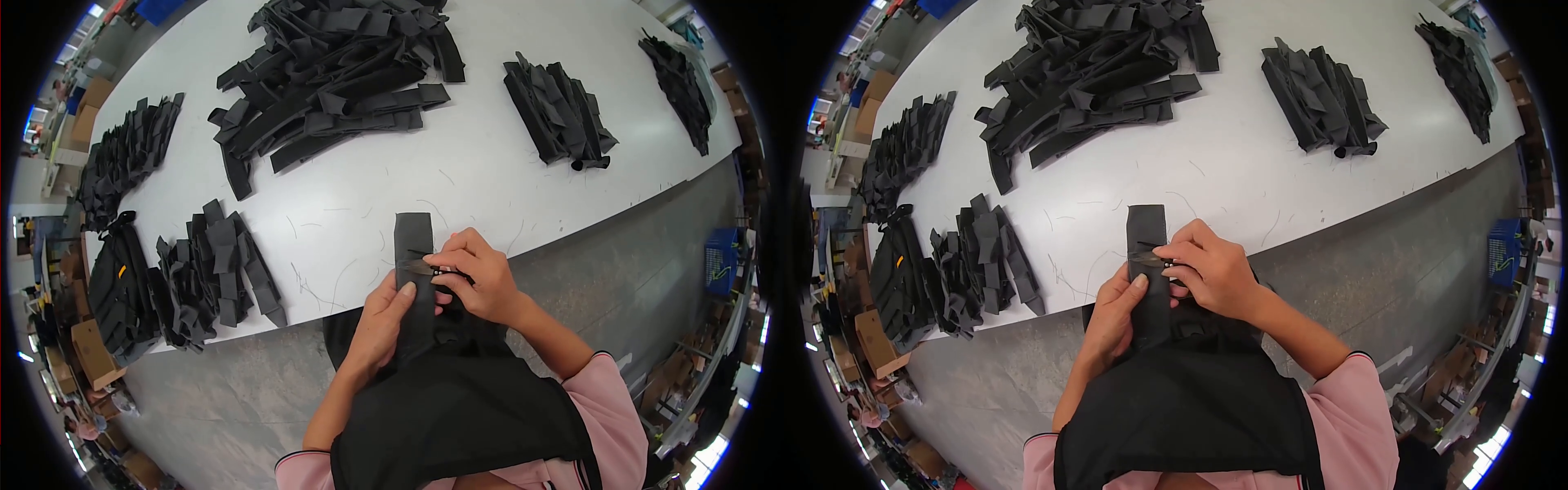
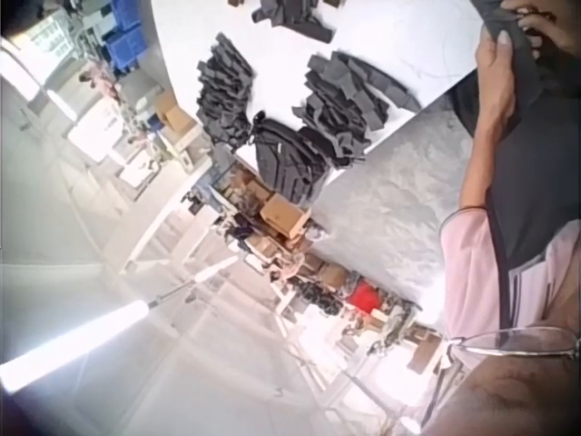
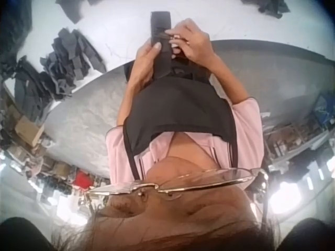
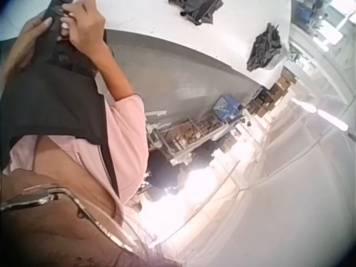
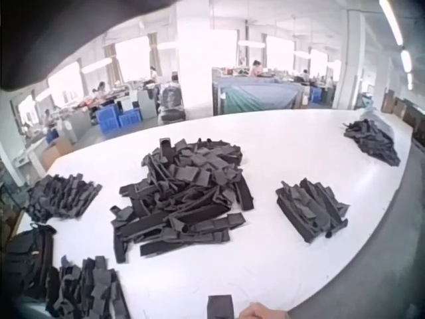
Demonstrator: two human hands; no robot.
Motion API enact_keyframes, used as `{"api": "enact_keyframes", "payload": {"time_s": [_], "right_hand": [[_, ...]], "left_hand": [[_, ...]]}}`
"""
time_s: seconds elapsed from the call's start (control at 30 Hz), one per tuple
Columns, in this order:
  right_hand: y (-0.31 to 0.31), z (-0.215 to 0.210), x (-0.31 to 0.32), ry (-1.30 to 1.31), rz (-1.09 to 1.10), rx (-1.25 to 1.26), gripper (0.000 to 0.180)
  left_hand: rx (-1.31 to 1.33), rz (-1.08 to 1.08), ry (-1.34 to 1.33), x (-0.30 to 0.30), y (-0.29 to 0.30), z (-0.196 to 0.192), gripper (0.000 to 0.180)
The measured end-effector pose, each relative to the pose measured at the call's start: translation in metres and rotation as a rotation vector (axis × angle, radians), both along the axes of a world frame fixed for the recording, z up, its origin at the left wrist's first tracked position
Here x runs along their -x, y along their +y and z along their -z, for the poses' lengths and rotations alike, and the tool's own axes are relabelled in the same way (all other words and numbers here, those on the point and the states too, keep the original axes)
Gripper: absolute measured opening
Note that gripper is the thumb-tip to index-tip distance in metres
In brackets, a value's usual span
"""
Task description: The recorder uses a handheld thread nipper or clipper to trim the edges of black foam or fabric strips in a factory setting.
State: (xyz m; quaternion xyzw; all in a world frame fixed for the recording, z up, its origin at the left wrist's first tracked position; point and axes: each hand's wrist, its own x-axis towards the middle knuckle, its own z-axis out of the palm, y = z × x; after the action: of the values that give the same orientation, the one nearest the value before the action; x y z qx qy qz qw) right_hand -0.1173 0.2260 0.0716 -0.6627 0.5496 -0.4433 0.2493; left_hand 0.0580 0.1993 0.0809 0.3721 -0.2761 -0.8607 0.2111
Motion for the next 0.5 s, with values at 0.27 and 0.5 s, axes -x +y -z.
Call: {"api": "enact_keyframes", "payload": {"time_s": [0.27, 0.5], "right_hand": [[0.004, 0.001, 0.001, 0.187, -0.015, 0.072, 0.027], [0.016, -0.004, -0.007, 0.087, 0.178, 0.099, 0.025]], "left_hand": [[0.011, 0.026, -0.005, 0.001, 0.002, 0.003, 0.029], [0.005, 0.009, -0.019, 0.002, 0.002, 0.002, 0.030]]}}
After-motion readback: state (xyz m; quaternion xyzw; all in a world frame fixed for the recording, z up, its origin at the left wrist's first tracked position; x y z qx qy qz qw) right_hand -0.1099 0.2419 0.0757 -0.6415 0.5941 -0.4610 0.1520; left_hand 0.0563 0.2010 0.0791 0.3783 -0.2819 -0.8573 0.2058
